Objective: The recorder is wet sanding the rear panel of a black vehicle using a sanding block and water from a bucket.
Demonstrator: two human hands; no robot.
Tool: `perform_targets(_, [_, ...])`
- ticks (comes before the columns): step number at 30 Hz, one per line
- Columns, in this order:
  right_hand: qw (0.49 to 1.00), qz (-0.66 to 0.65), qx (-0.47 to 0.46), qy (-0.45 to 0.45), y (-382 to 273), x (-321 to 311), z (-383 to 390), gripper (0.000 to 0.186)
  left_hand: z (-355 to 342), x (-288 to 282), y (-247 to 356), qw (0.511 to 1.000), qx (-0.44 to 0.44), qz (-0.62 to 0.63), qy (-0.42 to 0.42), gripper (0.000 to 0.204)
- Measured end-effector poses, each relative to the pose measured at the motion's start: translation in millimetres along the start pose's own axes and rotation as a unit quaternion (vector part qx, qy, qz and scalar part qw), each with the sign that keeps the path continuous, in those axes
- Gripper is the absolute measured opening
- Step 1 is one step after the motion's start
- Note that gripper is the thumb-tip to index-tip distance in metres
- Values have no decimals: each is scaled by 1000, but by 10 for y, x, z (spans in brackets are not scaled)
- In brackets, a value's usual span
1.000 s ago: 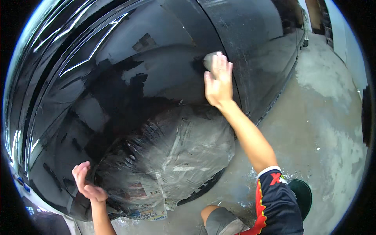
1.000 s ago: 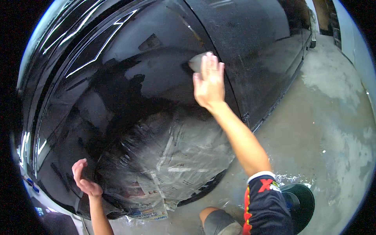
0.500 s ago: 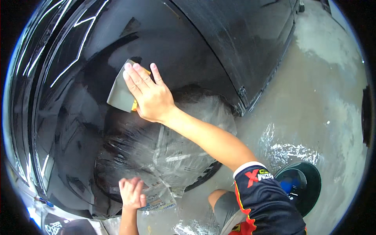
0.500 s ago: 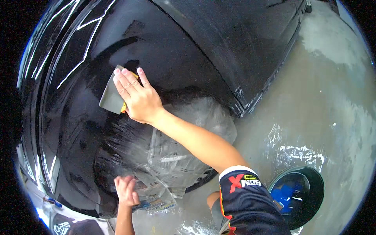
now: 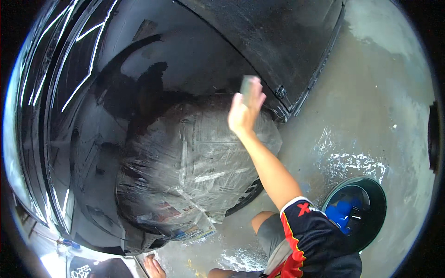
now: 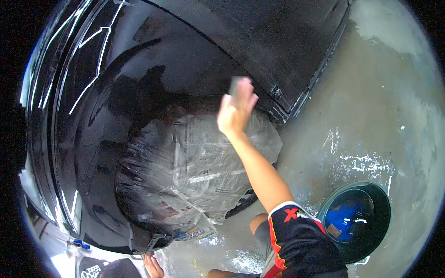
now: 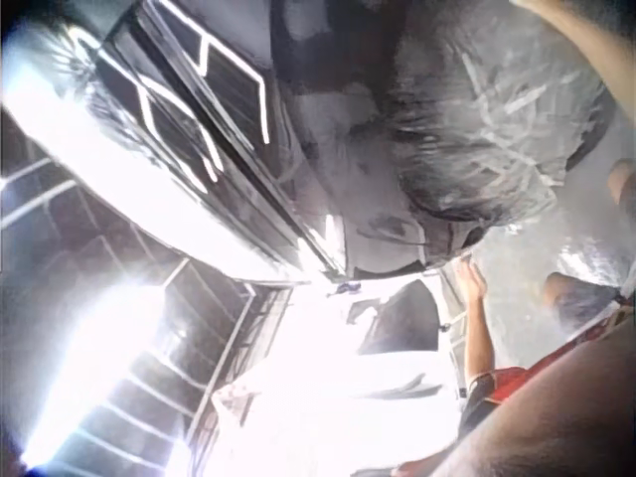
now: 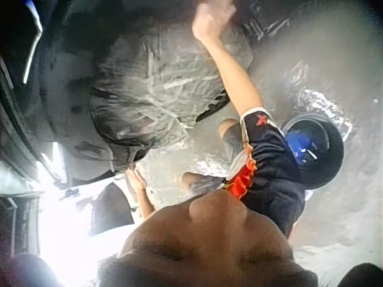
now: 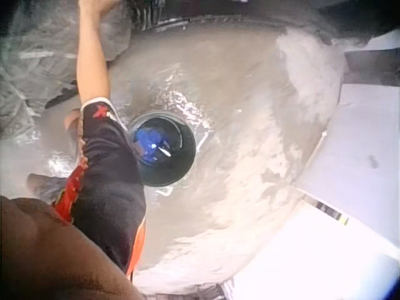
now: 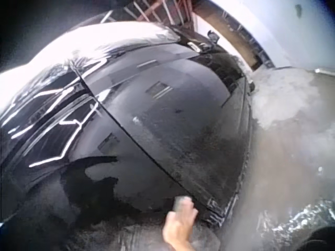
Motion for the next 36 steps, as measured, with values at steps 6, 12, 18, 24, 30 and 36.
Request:
perform_targets(6, [975, 103, 191, -41, 788, 199, 120, 59, 557, 201, -36, 978, -167, 125, -20, 49])
perform_targets(12, [999, 17, -20, 47, -302, 85, -39, 59, 1301, 88, 212, 959, -209, 189, -17, 44])
perform_targets(18, [912, -45, -401, -69, -2352, 330, 472, 74, 1065, 1341, -54, 884, -235, 396, 75, 45])
perform_targets(24, [952, 53, -299, 30, -1711, 101, -552, 60, 1542, 2032, -616, 934, -184, 299, 67, 55])
perform_targets(30, [982, -47, -184, -15, 101, -153, -555, 56, 2788, 2675, -786, 649, -517, 554, 70, 43])
perform_targets(36, [954, 7, -299, -25, -288, -33, -719, 60, 2332, 2808, -154, 701, -475, 527, -68, 39])
Point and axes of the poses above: each hand's wrist, its own z-axis away from the middle knuckle, its own x-axis out of the palm, y = z × x, the point moved 1 cm from there along -z, towards the middle knuckle, and after that the axes turned 4 degrees about z, right-handed, at the moved point
